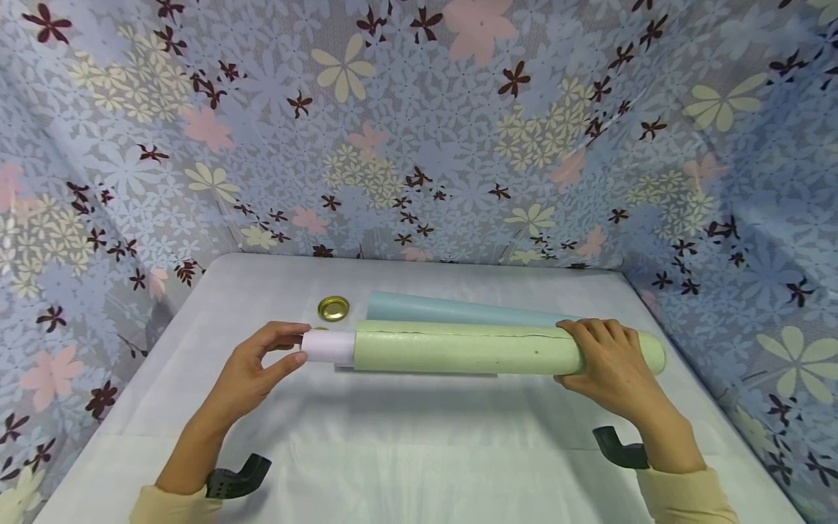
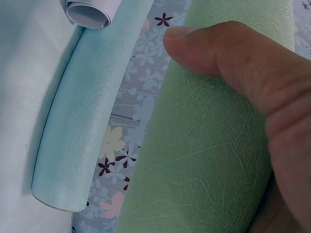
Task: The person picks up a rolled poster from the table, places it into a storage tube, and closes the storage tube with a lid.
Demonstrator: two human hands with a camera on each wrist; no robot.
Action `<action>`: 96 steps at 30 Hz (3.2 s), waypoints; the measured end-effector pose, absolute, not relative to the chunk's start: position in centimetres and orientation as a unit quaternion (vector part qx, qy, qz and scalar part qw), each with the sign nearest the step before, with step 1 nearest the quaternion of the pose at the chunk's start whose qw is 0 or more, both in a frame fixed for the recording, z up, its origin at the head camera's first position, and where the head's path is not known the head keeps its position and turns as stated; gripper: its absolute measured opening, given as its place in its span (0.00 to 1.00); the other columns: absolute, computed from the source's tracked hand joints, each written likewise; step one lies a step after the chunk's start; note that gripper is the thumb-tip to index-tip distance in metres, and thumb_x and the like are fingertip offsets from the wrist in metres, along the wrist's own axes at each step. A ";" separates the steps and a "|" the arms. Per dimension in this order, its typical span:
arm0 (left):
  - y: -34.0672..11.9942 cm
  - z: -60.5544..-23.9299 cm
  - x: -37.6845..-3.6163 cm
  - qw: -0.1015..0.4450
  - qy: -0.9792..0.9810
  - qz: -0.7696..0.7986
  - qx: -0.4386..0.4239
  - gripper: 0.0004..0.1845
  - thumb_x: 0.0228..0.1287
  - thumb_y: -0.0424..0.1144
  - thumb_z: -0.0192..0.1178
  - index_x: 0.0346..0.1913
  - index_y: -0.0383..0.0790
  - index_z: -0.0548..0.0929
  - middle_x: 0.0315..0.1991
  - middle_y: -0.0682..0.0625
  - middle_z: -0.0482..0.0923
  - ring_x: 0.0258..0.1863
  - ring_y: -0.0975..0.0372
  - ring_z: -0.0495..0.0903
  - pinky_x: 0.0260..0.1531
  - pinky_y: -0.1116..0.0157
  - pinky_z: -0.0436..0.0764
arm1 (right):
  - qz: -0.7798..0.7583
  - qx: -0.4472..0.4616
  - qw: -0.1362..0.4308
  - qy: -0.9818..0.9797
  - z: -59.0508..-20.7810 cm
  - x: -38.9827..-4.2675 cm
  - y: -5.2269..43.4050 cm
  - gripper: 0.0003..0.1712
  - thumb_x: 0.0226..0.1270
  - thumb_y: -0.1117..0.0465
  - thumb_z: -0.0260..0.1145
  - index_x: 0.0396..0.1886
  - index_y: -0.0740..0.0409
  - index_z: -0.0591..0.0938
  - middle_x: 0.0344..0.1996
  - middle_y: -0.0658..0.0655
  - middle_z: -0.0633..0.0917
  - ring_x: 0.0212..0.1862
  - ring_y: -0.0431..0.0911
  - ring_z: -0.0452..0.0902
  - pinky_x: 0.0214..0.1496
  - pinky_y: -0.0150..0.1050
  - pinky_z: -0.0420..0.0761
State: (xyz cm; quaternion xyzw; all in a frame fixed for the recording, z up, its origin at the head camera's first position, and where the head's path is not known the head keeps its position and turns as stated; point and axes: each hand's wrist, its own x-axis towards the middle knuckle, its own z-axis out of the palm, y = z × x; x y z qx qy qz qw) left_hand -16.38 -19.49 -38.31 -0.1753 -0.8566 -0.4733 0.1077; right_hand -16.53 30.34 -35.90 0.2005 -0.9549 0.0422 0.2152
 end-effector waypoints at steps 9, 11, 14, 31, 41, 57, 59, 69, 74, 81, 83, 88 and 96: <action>-18.2 -38.4 -16.6 0.125 -0.849 -0.471 -0.201 0.20 0.60 0.35 0.64 0.56 0.48 0.78 0.50 0.52 0.80 0.46 0.73 0.78 0.50 0.70 0.76 | 0.043 0.204 0.220 -0.953 -35.9 -16.5 30.3 0.47 0.30 0.53 0.82 0.57 0.52 0.73 0.44 0.61 0.79 0.47 0.60 0.69 0.48 0.59 0.64; -17.9 -38.5 -16.6 0.124 -0.852 -0.467 -0.201 0.20 0.60 0.36 0.64 0.56 0.49 0.78 0.50 0.53 0.80 0.46 0.71 0.78 0.50 0.69 0.76 | 0.043 0.204 0.219 -0.953 -36.0 -16.5 30.3 0.47 0.30 0.53 0.82 0.57 0.52 0.73 0.44 0.61 0.79 0.47 0.60 0.69 0.48 0.59 0.63; -17.6 -38.5 -16.6 0.124 -0.849 -0.470 -0.207 0.20 0.60 0.36 0.64 0.56 0.47 0.78 0.50 0.52 0.80 0.45 0.69 0.79 0.50 0.71 0.75 | 0.043 0.203 0.217 -0.954 -36.0 -16.5 30.3 0.47 0.30 0.53 0.82 0.57 0.52 0.72 0.44 0.61 0.79 0.47 0.60 0.69 0.48 0.59 0.63; -16.1 -38.9 -16.8 0.116 -0.840 -0.479 -0.229 0.20 0.60 0.35 0.63 0.56 0.47 0.77 0.50 0.53 0.80 0.47 0.70 0.78 0.50 0.69 0.75 | 0.046 0.205 0.217 -0.953 -36.0 -16.3 29.9 0.47 0.31 0.52 0.81 0.57 0.52 0.72 0.45 0.61 0.79 0.48 0.61 0.69 0.49 0.59 0.63; -15.3 -38.9 -16.7 0.103 -0.838 -0.483 -0.232 0.19 0.61 0.37 0.63 0.56 0.49 0.77 0.51 0.54 0.79 0.48 0.64 0.79 0.50 0.68 0.76 | 0.047 0.206 0.214 -0.954 -36.2 -16.3 29.9 0.46 0.32 0.53 0.81 0.57 0.52 0.72 0.45 0.61 0.78 0.48 0.61 0.69 0.49 0.59 0.63; -14.4 -38.8 -16.7 0.099 -0.832 -0.494 -0.235 0.20 0.60 0.36 0.64 0.55 0.48 0.77 0.49 0.53 0.81 0.48 0.62 0.80 0.51 0.49 0.75 | 0.047 0.206 0.219 -0.953 -36.2 -16.3 30.0 0.46 0.31 0.52 0.81 0.57 0.52 0.72 0.45 0.60 0.78 0.48 0.60 0.69 0.48 0.58 0.64; -14.3 -38.8 -16.7 0.098 -0.832 -0.494 -0.234 0.19 0.59 0.36 0.64 0.55 0.48 0.77 0.49 0.53 0.81 0.49 0.61 0.80 0.51 0.49 0.76 | 0.046 0.207 0.220 -0.952 -36.2 -16.2 30.0 0.46 0.31 0.52 0.81 0.57 0.52 0.72 0.45 0.60 0.78 0.48 0.60 0.69 0.48 0.58 0.64; -14.1 -39.1 -16.8 0.101 -0.835 -0.486 -0.238 0.19 0.59 0.36 0.64 0.55 0.46 0.77 0.50 0.53 0.79 0.50 0.60 0.78 0.51 0.61 0.78 | 0.045 0.208 0.223 -0.951 -36.3 -16.2 30.0 0.47 0.31 0.53 0.81 0.57 0.52 0.73 0.45 0.61 0.78 0.48 0.60 0.69 0.48 0.59 0.64; -14.1 -39.1 -16.8 0.103 -0.835 -0.486 -0.238 0.19 0.59 0.36 0.64 0.54 0.45 0.77 0.50 0.53 0.79 0.50 0.60 0.78 0.51 0.55 0.78 | 0.046 0.206 0.218 -0.953 -36.3 -16.2 30.0 0.47 0.31 0.52 0.81 0.57 0.52 0.72 0.46 0.61 0.78 0.48 0.61 0.69 0.49 0.59 0.64; -14.5 -38.9 -16.8 0.114 -0.833 -0.486 -0.236 0.17 0.61 0.36 0.62 0.53 0.47 0.78 0.49 0.52 0.80 0.48 0.62 0.79 0.49 0.64 0.78 | 0.045 0.204 0.215 -0.954 -36.3 -16.2 30.0 0.47 0.31 0.52 0.82 0.58 0.52 0.72 0.46 0.61 0.78 0.49 0.61 0.69 0.49 0.59 0.64; -14.8 -38.9 -16.9 0.124 -0.835 -0.483 -0.232 0.16 0.62 0.36 0.62 0.53 0.47 0.79 0.48 0.51 0.80 0.46 0.62 0.79 0.47 0.66 0.78 | 0.045 0.202 0.214 -0.955 -36.2 -16.2 30.0 0.47 0.31 0.52 0.82 0.58 0.52 0.72 0.46 0.61 0.78 0.49 0.61 0.69 0.49 0.59 0.64; -15.9 -38.9 -17.5 0.139 -0.858 -0.452 -0.201 0.14 0.63 0.37 0.61 0.52 0.45 0.79 0.46 0.50 0.81 0.44 0.62 0.79 0.46 0.60 0.78 | 0.043 0.198 0.213 -0.956 -36.2 -16.1 30.1 0.47 0.31 0.52 0.82 0.57 0.52 0.72 0.46 0.61 0.78 0.48 0.61 0.69 0.49 0.59 0.63; -17.5 -40.0 -18.8 0.130 -0.897 -0.396 -0.149 0.17 0.63 0.39 0.62 0.53 0.39 0.77 0.49 0.43 0.80 0.48 0.52 0.80 0.49 0.50 0.76 | 0.042 0.196 0.211 -0.957 -36.2 -16.1 30.3 0.47 0.31 0.52 0.82 0.57 0.52 0.72 0.45 0.61 0.79 0.48 0.61 0.69 0.49 0.59 0.63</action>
